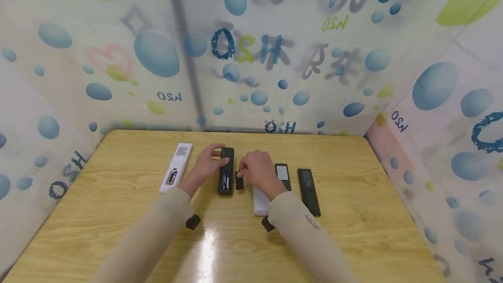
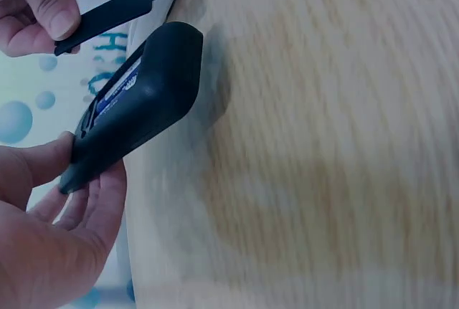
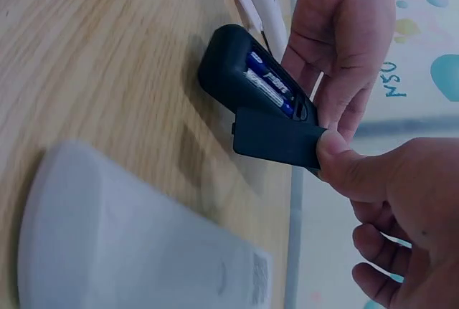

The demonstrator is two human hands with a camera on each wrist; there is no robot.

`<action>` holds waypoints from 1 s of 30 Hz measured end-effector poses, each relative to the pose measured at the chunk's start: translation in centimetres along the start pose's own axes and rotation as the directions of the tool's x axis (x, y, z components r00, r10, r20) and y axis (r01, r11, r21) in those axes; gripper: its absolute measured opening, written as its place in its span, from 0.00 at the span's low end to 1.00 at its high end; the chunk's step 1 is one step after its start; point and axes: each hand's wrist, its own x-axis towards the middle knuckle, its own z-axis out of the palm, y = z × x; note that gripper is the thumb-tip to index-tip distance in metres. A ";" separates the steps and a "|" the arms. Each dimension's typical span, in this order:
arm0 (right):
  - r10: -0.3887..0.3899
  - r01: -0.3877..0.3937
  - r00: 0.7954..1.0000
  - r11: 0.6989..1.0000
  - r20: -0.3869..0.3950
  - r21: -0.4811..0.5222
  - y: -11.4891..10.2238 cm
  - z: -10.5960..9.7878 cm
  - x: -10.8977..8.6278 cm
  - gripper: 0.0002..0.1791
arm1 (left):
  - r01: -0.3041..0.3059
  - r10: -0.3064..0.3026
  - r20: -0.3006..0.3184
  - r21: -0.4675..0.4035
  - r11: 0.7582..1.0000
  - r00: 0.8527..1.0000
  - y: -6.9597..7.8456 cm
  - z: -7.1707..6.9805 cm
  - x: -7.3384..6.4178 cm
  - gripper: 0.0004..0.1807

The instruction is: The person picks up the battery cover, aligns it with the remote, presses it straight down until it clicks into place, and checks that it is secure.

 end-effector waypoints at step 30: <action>-0.026 0.027 0.999 0.999 -0.018 0.018 1.6 -1.2 -1.5 0.06 | -0.085 0.087 0.006 -0.153 0.985 0.996 -0.6 2.9 0.1 0.28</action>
